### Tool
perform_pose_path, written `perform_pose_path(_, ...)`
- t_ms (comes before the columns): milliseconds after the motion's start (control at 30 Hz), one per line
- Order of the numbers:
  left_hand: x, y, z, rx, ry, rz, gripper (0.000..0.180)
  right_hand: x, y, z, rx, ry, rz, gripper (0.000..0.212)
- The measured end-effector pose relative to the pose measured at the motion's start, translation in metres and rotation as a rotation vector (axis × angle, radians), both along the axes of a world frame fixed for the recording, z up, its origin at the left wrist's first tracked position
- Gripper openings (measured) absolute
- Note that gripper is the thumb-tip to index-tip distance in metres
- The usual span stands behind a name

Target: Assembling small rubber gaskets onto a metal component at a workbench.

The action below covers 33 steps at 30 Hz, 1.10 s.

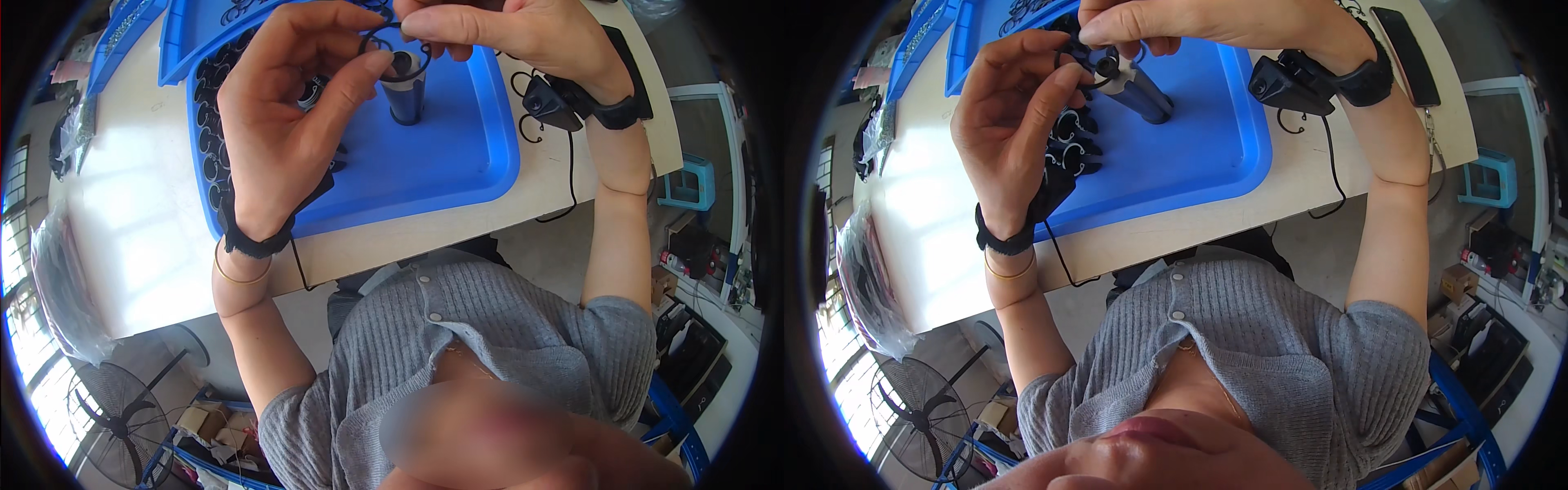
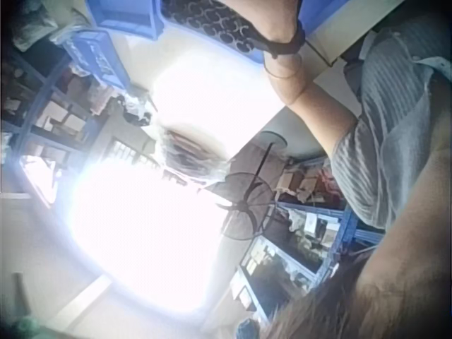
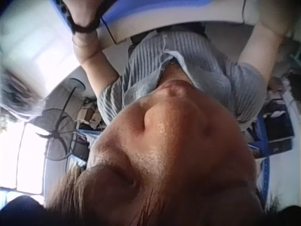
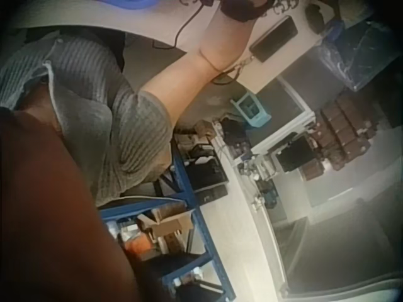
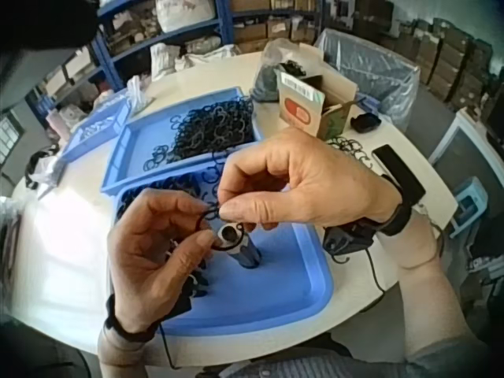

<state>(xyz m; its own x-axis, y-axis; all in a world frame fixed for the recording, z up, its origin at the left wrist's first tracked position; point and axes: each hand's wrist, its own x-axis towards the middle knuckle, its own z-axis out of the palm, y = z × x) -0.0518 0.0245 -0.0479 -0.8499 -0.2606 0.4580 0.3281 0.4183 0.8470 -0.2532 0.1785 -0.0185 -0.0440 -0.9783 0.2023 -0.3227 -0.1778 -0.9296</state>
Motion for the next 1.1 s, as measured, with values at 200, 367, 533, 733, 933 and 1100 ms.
perform_pose_path(200,0.002,-0.001,0.001,-0.009,0.011,0.068,0.025,0.003,-0.001,-0.002,0.029,-0.137,0.111,0.023)
perform_pose_path(367,0.002,-0.003,-0.002,0.003,0.013,0.043,0.023,0.003,-0.003,-0.004,-0.017,-0.042,0.13,0.021)
perform_pose_path(533,0.002,0.002,-0.005,0.101,0.017,0.025,0.02,0.002,-0.004,-0.004,-0.055,-0.015,0.075,0.018)
perform_pose_path(733,0.001,-0.001,-0.006,0.072,0.021,0.006,0.019,0.006,-0.003,-0.003,-0.085,0.064,0.017,0.018)
perform_pose_path(933,0.002,-0.002,-0.008,0.075,0.037,0.037,0.019,0.007,-0.011,-0.016,-0.157,0.004,0.037,0.017)
perform_pose_path(1100,0.004,-0.003,-0.008,0.056,0.041,0.056,0.019,0.01,-0.012,-0.013,-0.122,-0.016,0.027,0.016)
